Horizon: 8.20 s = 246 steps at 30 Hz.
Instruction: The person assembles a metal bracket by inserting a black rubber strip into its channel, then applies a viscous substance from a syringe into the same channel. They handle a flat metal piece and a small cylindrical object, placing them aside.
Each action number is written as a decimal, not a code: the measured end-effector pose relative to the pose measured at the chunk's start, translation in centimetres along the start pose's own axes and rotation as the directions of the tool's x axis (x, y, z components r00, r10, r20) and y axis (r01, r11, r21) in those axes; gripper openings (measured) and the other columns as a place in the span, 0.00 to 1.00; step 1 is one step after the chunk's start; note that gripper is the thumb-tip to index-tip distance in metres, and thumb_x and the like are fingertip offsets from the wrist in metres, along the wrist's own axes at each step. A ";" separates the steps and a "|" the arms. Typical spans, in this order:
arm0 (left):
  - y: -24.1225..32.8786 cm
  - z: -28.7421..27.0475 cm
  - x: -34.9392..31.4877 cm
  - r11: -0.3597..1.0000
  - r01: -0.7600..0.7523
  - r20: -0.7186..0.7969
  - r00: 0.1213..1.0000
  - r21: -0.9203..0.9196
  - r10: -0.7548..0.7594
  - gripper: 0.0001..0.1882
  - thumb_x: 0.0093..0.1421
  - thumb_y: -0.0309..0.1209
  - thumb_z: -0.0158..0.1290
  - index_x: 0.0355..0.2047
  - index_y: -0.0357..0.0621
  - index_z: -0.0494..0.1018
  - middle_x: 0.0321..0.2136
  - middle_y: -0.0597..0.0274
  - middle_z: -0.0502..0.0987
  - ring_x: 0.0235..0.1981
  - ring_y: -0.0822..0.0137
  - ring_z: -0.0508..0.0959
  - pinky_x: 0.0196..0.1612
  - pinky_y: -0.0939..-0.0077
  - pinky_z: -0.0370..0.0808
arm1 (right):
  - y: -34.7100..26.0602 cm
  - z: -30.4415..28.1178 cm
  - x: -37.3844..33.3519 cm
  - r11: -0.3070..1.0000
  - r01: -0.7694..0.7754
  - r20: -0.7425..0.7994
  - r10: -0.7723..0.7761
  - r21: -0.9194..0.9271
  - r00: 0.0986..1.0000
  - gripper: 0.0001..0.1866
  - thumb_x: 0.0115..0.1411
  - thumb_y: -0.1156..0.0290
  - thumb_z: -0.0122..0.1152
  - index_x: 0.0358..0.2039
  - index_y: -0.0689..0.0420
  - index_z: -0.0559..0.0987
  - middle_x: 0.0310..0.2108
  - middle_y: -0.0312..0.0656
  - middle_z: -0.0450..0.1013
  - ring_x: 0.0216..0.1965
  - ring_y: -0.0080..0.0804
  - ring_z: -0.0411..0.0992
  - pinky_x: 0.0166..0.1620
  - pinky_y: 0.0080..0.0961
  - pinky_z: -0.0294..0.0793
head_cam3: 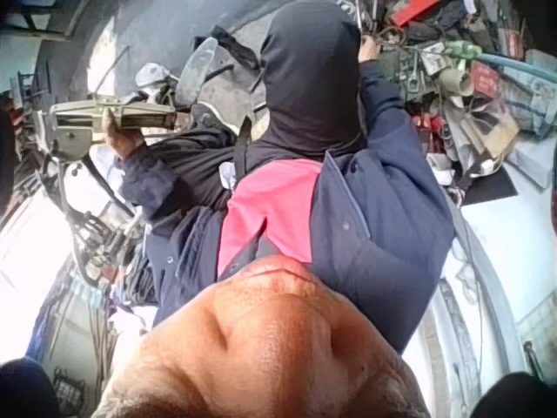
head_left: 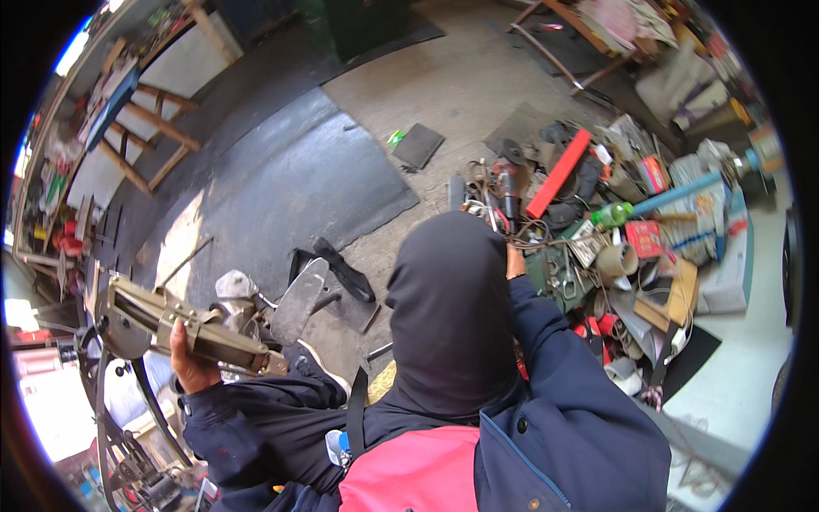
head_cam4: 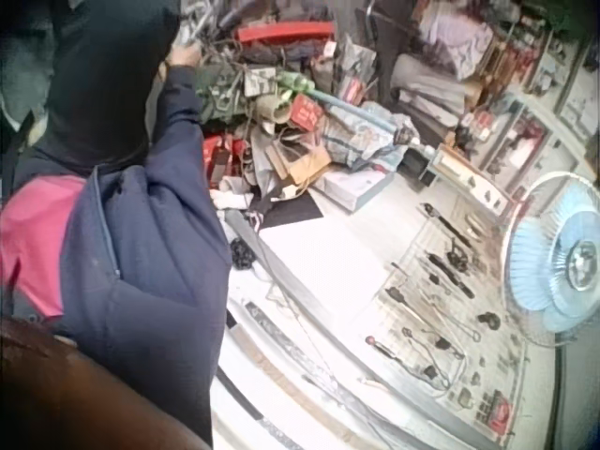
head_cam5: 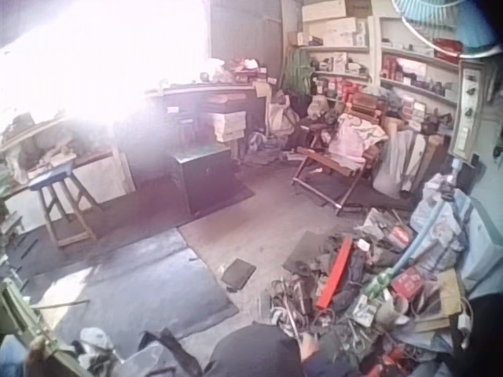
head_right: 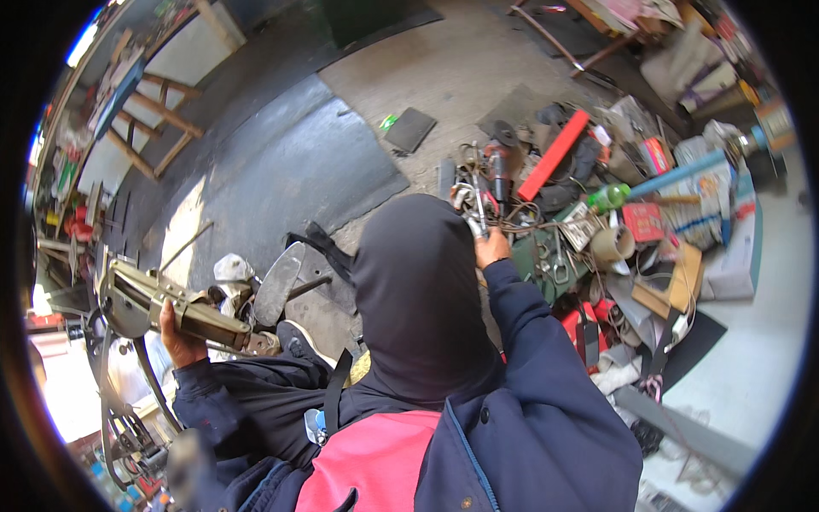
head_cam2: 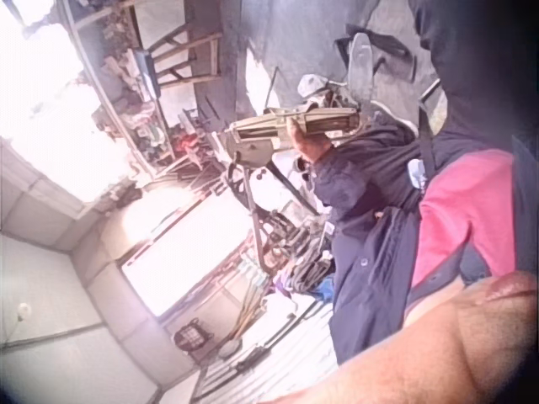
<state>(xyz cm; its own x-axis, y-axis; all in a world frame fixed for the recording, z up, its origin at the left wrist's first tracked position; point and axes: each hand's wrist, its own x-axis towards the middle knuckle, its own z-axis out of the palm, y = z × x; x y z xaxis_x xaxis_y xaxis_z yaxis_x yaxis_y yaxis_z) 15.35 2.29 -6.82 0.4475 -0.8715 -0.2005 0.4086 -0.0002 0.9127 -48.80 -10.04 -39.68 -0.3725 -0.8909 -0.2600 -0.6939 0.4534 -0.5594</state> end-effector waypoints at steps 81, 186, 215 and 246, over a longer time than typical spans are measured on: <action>-6.8 1.3 -4.8 0.902 0.413 -0.244 0.894 0.125 -0.375 0.34 0.54 0.39 0.73 0.54 0.39 0.68 0.40 0.63 0.78 0.36 0.74 0.78 0.43 0.76 0.78 | -45.9 -1.9 -14.0 0.686 0.677 0.753 -0.586 0.265 0.299 0.15 0.65 0.72 0.64 0.49 0.65 0.79 0.34 0.50 0.80 0.33 0.42 0.78 0.39 0.34 0.77; -5.7 5.0 -1.7 0.972 0.148 -0.050 0.986 -0.182 -0.159 0.26 0.74 0.43 0.48 0.63 0.37 0.70 0.55 0.52 0.80 0.55 0.59 0.80 0.62 0.64 0.75 | -48.4 0.2 -22.2 0.692 0.444 0.695 -0.694 0.570 0.190 0.19 0.56 0.67 0.56 0.41 0.71 0.80 0.34 0.64 0.79 0.39 0.61 0.79 0.47 0.45 0.78; -5.8 3.2 -1.9 0.896 0.203 0.154 0.976 -0.396 -0.153 0.56 0.58 0.71 0.55 0.69 0.36 0.60 0.43 0.47 0.80 0.41 0.53 0.85 0.42 0.52 0.86 | -47.4 -0.2 -21.4 0.735 0.223 0.747 -0.663 0.640 0.043 0.19 0.65 0.78 0.49 0.56 0.64 0.78 0.42 0.39 0.75 0.40 0.23 0.72 0.47 0.24 0.76; -4.9 3.4 -1.4 0.874 0.112 0.023 0.993 -0.474 -0.115 0.58 0.58 0.77 0.48 0.66 0.33 0.63 0.40 0.45 0.81 0.38 0.51 0.83 0.40 0.45 0.82 | -47.8 -1.8 -13.8 0.689 0.294 0.524 -0.707 0.663 0.474 0.21 0.73 0.61 0.56 0.27 0.62 0.80 0.22 0.32 0.71 0.26 0.20 0.66 0.35 0.23 0.68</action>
<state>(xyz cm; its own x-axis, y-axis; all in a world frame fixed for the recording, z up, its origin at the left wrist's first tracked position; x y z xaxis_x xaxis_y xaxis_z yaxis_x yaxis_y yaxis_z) 10.04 1.82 -9.80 0.3792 -0.8769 -0.2954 0.7837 0.1346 0.6064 -11.61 -19.36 -7.97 0.6370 -0.7579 -0.1406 -0.1791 0.0319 -0.9833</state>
